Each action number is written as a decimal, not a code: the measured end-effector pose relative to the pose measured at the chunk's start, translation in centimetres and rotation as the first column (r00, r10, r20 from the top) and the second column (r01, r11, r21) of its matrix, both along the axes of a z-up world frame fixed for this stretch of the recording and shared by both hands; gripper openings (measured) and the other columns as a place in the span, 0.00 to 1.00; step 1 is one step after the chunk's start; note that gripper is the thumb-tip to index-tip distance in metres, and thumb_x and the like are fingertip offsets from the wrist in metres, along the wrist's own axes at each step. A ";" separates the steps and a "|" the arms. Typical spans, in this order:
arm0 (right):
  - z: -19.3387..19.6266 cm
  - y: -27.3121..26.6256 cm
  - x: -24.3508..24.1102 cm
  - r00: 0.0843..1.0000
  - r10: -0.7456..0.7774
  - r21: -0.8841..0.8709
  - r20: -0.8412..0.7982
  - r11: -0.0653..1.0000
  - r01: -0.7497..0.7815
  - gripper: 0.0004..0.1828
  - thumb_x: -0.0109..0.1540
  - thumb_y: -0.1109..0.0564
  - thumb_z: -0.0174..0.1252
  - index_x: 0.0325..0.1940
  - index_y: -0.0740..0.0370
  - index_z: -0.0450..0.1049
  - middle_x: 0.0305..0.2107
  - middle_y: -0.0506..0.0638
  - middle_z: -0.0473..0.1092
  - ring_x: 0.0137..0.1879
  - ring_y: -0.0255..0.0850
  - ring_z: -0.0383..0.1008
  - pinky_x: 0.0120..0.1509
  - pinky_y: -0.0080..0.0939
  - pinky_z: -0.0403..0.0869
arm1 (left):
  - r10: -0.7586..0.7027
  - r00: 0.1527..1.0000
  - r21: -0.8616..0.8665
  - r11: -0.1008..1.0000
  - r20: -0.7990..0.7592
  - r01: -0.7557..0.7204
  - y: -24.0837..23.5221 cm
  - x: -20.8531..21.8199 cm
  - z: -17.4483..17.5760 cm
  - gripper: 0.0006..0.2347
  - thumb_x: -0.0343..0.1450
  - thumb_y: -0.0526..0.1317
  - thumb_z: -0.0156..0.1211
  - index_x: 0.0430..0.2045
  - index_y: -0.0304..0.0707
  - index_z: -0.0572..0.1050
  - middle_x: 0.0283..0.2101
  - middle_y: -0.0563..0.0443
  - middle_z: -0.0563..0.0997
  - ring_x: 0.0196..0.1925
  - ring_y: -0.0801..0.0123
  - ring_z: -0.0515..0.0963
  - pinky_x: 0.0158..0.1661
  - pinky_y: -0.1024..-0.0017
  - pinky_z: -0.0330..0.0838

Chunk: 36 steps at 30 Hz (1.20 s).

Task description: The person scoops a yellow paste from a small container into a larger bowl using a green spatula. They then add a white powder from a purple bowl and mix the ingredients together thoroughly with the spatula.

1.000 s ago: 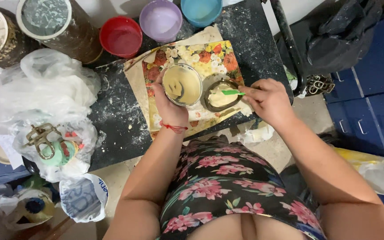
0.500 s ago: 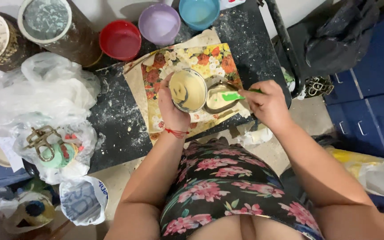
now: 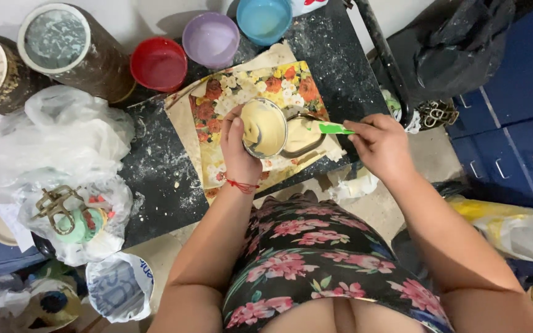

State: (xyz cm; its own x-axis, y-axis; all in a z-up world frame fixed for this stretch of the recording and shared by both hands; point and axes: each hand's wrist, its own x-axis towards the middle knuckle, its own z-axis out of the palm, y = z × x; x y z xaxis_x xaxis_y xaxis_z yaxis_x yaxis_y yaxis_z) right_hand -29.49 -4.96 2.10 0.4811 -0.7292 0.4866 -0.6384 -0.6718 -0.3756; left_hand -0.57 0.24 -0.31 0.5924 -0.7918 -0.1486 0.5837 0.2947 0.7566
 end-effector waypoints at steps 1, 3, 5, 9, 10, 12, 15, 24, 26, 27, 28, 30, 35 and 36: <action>0.5 0.5 0.0 0.995 -0.012 0.099 0.100 0.995 0.002 0.12 0.61 0.59 0.70 0.49 0.49 0.86 0.37 0.52 0.75 0.45 0.54 0.78 0.52 0.51 0.75 | -0.026 1.000 0.021 0.999 0.011 0.025 0.2 -0.1 0.5 0.22 0.73 0.49 0.61 0.55 0.31 0.73 0.48 0.42 0.80 0.50 0.61 0.81 0.48 0.65 0.79; 1.7 0.9 1.4 0.979 -0.029 0.189 0.202 0.982 -0.010 0.13 0.63 0.59 0.69 0.51 0.48 0.86 0.38 0.52 0.76 0.47 0.53 0.78 0.54 0.50 0.75 | -0.048 0.999 0.036 0.998 0.026 0.047 0.1 -0.5 1.8 0.21 0.74 0.48 0.60 0.55 0.31 0.73 0.49 0.41 0.80 0.51 0.61 0.81 0.49 0.65 0.79; 2.9 1.8 3.6 0.953 -0.004 0.246 0.304 0.966 -0.075 0.12 0.63 0.56 0.70 0.51 0.50 0.86 0.40 0.55 0.76 0.48 0.56 0.78 0.55 0.53 0.75 | -0.207 0.978 0.080 0.975 0.007 0.206 0.3 -1.4 3.0 0.24 0.74 0.49 0.55 0.59 0.28 0.71 0.51 0.33 0.78 0.53 0.50 0.79 0.51 0.56 0.78; 0.9 1.7 5.5 0.950 -0.005 0.211 0.311 0.975 -0.064 0.13 0.61 0.58 0.71 0.50 0.50 0.86 0.39 0.54 0.76 0.46 0.53 0.78 0.53 0.52 0.75 | -0.341 0.935 0.070 0.935 -0.099 0.349 -0.3 -3.1 2.9 0.24 0.75 0.52 0.55 0.58 0.30 0.73 0.49 0.33 0.81 0.50 0.48 0.83 0.47 0.54 0.81; 0.4 1.7 5.0 0.963 0.031 0.135 0.267 0.988 -0.069 0.13 0.62 0.60 0.69 0.50 0.50 0.86 0.39 0.55 0.75 0.46 0.56 0.78 0.53 0.54 0.76 | -0.311 0.935 0.107 0.937 -0.173 0.332 -0.1 -2.8 3.0 0.23 0.74 0.52 0.57 0.54 0.29 0.76 0.46 0.35 0.83 0.47 0.50 0.84 0.45 0.56 0.81; -0.3 1.8 3.0 0.973 0.067 0.055 0.221 0.995 -0.081 0.14 0.63 0.62 0.66 0.51 0.50 0.86 0.38 0.56 0.75 0.46 0.58 0.78 0.53 0.56 0.76 | -0.274 0.930 0.143 0.939 -0.244 0.314 0.3 -2.2 4.1 0.22 0.74 0.52 0.59 0.50 0.29 0.78 0.42 0.36 0.84 0.43 0.51 0.85 0.43 0.58 0.82; 0.1 2.2 0.5 0.987 0.038 0.054 0.154 0.997 -0.047 0.13 0.62 0.63 0.68 0.49 0.52 0.87 0.40 0.58 0.76 0.47 0.57 0.78 0.55 0.55 0.76 | -0.131 0.933 0.202 0.957 -0.335 0.207 1.0 -1.7 5.9 0.17 0.71 0.45 0.62 0.44 0.25 0.80 0.38 0.37 0.84 0.40 0.53 0.86 0.42 0.57 0.81; 5.9 3.3 4.5 0.907 -0.315 0.861 0.279 0.501 -0.090 0.12 0.63 0.53 0.69 0.44 0.65 0.84 0.15 0.56 0.73 0.23 0.40 0.69 0.34 0.40 0.68 | -0.296 0.950 0.113 0.945 -0.098 0.306 1.3 -1.7 6.3 0.20 0.69 0.48 0.66 0.47 0.28 0.82 0.39 0.36 0.84 0.43 0.58 0.85 0.43 0.61 0.83; 6.1 3.2 3.0 0.960 -0.218 0.823 0.175 0.568 -0.021 0.13 0.62 0.54 0.69 0.45 0.66 0.85 0.28 0.65 0.79 0.32 0.51 0.77 0.44 0.53 0.74 | -0.224 0.958 0.162 0.954 -0.181 0.254 2.3 -1.2 8.1 0.16 0.71 0.46 0.63 0.44 0.30 0.81 0.39 0.41 0.82 0.42 0.59 0.83 0.44 0.61 0.82; 7.1 2.8 3.1 0.960 -0.215 0.823 0.176 0.568 -0.024 0.13 0.62 0.54 0.69 0.45 0.66 0.85 0.28 0.65 0.79 0.32 0.51 0.77 0.44 0.53 0.74 | -0.222 0.958 0.161 0.954 -0.180 0.251 2.1 -1.0 7.9 0.16 0.71 0.46 0.63 0.44 0.30 0.81 0.39 0.41 0.82 0.42 0.59 0.83 0.44 0.61 0.82; 8.0 2.7 3.0 0.987 -0.079 0.642 0.138 0.766 -0.028 0.12 0.62 0.55 0.69 0.46 0.66 0.85 0.32 0.65 0.80 0.38 0.57 0.79 0.47 0.55 0.75 | -0.265 0.953 0.196 0.936 -0.151 0.291 2.2 -0.9 7.7 0.17 0.71 0.47 0.63 0.44 0.30 0.81 0.40 0.40 0.82 0.43 0.60 0.83 0.44 0.61 0.82; 10.3 2.4 4.3 0.997 0.035 0.416 0.063 0.908 -0.058 0.11 0.62 0.57 0.70 0.46 0.65 0.84 0.36 0.65 0.80 0.44 0.63 0.81 0.50 0.58 0.76 | -0.316 0.941 0.231 0.913 -0.120 0.336 2.0 -1.0 8.3 0.18 0.72 0.49 0.63 0.45 0.31 0.81 0.40 0.40 0.83 0.43 0.60 0.83 0.44 0.61 0.82; 13.3 -1.5 7.9 0.803 0.161 -0.451 -0.574 0.756 -0.475 0.10 0.68 0.52 0.63 0.53 0.45 0.82 0.33 0.41 0.79 0.39 0.34 0.76 0.52 0.37 0.73 | -0.570 0.811 0.440 0.768 0.136 0.466 3.2 -2.7 10.1 0.29 0.71 0.60 0.61 0.50 0.28 0.80 0.48 0.30 0.81 0.50 0.51 0.80 0.48 0.54 0.79; 12.5 -2.2 7.2 0.808 0.150 -0.457 -0.569 0.759 -0.463 0.10 0.68 0.52 0.63 0.53 0.45 0.82 0.33 0.41 0.79 0.39 0.34 0.76 0.52 0.37 0.73 | -0.578 0.803 0.440 0.764 0.144 0.471 3.0 -2.3 9.1 0.29 0.71 0.60 0.61 0.50 0.28 0.80 0.48 0.30 0.81 0.50 0.51 0.80 0.48 0.54 0.79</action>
State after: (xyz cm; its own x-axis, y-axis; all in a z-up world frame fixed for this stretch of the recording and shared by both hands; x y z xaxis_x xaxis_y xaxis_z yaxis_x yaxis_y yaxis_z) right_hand -22.31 -7.13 14.59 0.9035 -0.1735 0.3918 -0.3415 -0.8438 0.4140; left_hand -2.85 3.23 8.81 0.1567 -0.9052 -0.3951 0.3321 -0.3285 0.8842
